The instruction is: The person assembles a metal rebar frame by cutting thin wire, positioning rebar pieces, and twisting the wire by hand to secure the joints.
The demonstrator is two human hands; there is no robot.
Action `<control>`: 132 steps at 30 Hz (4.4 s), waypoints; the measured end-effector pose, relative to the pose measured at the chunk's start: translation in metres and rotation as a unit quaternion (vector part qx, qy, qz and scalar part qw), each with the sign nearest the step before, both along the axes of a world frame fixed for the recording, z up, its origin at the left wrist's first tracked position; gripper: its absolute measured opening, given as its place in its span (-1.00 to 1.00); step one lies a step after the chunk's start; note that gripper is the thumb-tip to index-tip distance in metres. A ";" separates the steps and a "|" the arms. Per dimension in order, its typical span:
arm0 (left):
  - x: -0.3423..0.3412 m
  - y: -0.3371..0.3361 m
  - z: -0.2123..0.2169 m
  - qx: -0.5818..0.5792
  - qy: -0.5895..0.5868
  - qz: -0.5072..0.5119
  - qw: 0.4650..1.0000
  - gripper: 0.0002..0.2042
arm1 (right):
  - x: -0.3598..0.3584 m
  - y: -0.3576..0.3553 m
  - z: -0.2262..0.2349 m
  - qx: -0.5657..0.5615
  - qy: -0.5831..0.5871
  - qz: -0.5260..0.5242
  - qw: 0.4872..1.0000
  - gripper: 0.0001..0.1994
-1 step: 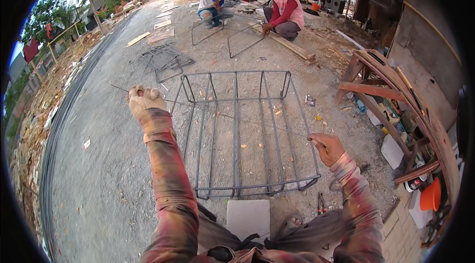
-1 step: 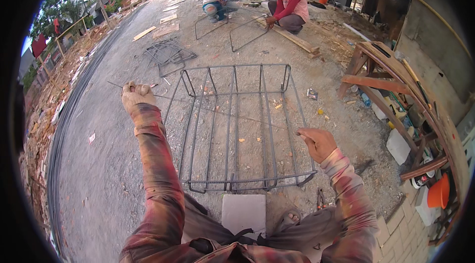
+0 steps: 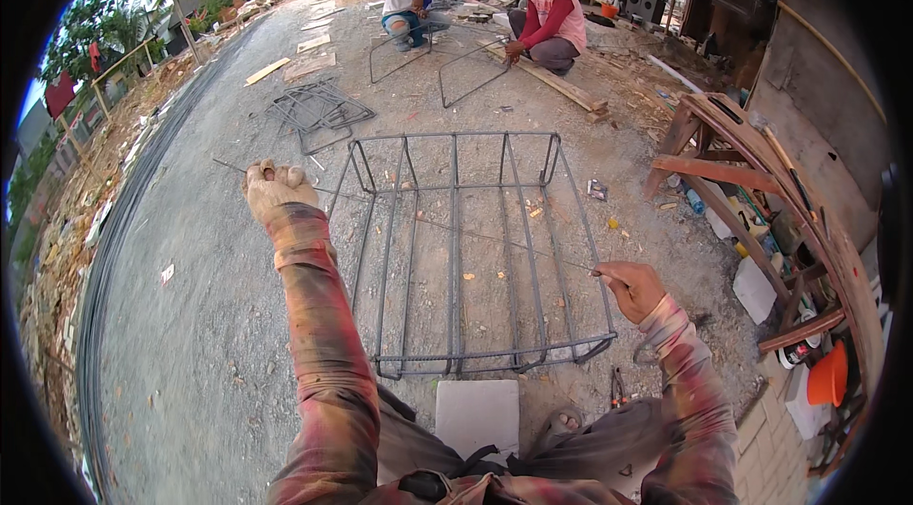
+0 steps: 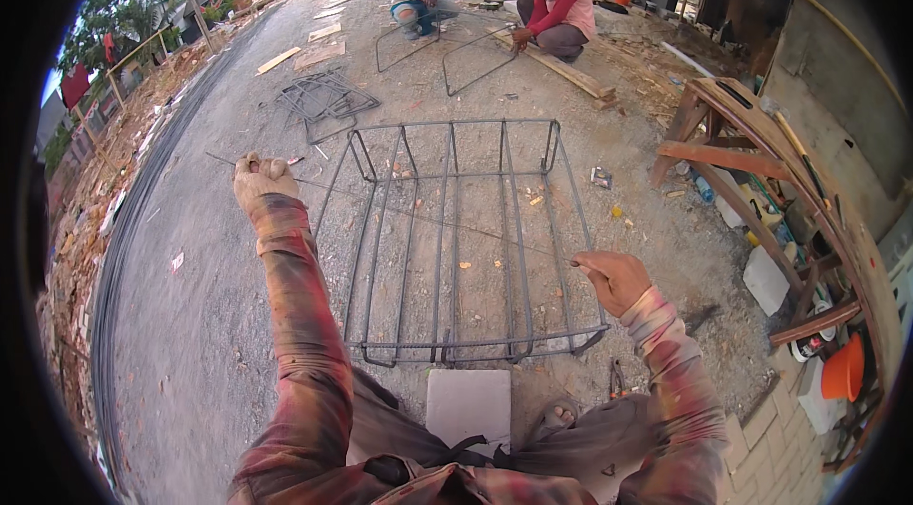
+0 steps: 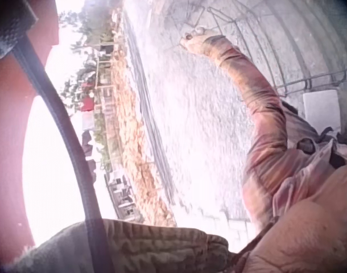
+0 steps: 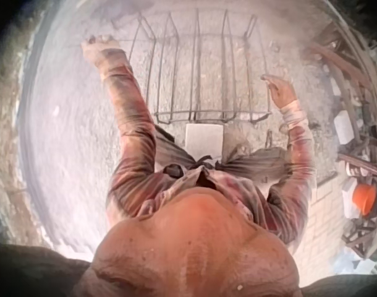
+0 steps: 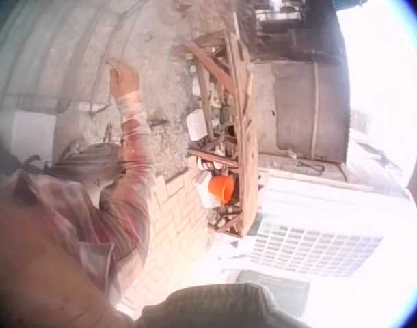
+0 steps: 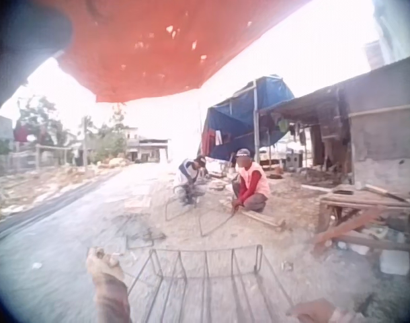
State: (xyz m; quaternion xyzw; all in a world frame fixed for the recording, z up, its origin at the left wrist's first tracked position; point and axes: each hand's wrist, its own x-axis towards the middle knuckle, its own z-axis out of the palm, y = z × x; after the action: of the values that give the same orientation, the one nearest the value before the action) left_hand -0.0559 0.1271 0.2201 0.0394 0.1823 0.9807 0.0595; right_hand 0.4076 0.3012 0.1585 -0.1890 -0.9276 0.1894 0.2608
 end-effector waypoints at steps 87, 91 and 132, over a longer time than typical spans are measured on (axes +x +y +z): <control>-0.064 -0.020 -0.093 0.053 0.064 -0.211 0.974 -0.74 | 0.117 -0.089 0.121 -0.573 -0.022 0.119 0.811 -0.82; -0.050 -0.025 -0.096 0.054 0.087 -0.267 0.958 -0.80 | 0.147 -0.030 0.083 -0.299 0.168 -0.091 0.935 -0.81; -0.062 -0.045 -0.131 -0.302 0.039 -0.199 0.931 -0.66 | 0.204 -0.052 0.104 -0.503 0.243 -0.046 0.828 -0.81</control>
State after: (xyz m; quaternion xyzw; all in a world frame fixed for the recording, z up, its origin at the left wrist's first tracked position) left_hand -0.1179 0.0817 0.0892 0.0936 0.4607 0.8447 0.2558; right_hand 0.6111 0.2493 0.2622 -0.2847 -0.6008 0.6571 0.3552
